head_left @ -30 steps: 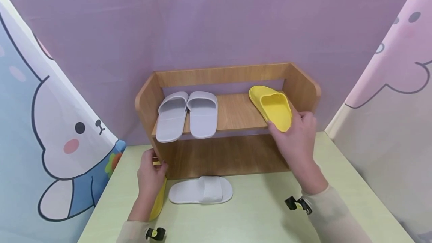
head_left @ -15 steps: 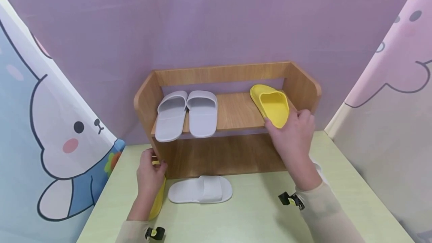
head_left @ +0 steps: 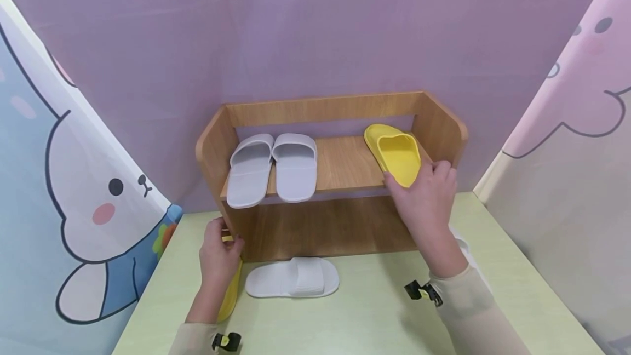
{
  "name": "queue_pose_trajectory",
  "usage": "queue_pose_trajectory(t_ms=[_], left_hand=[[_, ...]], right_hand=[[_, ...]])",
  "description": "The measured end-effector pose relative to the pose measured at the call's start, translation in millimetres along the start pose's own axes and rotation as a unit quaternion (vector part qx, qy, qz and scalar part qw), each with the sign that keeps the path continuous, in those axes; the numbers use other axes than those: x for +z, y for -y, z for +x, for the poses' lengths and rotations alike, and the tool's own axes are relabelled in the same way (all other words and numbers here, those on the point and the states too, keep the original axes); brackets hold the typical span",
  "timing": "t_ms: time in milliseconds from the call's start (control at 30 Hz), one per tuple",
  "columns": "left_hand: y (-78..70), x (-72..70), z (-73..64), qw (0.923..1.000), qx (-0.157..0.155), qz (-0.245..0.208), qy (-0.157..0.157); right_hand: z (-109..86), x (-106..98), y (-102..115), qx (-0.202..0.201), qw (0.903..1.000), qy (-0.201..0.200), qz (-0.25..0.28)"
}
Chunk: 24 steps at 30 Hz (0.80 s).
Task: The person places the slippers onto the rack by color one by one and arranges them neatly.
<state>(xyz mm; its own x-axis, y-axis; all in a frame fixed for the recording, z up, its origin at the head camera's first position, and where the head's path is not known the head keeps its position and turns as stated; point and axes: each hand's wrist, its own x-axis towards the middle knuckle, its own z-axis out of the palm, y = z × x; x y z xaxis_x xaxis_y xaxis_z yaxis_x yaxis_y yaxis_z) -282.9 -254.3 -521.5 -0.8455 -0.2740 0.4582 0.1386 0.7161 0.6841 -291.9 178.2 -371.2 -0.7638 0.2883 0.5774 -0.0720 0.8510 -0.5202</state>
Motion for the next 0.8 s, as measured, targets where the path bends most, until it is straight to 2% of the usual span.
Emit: queue_pose_trajectory(t_ms=[367, 800], left_hand=[[-0.4, -0.3, -1.0, 1.0, 0.001, 0.002, 0.002], [1.6, 0.6, -0.2, 1.0, 0.005, 0.001, -0.004]], right_hand=[[-4.1, -3, 1, 0.012, 0.9998, 0.011, 0.013], [-9.0, -12, -11, -0.008, 0.995, -0.025, 0.097]])
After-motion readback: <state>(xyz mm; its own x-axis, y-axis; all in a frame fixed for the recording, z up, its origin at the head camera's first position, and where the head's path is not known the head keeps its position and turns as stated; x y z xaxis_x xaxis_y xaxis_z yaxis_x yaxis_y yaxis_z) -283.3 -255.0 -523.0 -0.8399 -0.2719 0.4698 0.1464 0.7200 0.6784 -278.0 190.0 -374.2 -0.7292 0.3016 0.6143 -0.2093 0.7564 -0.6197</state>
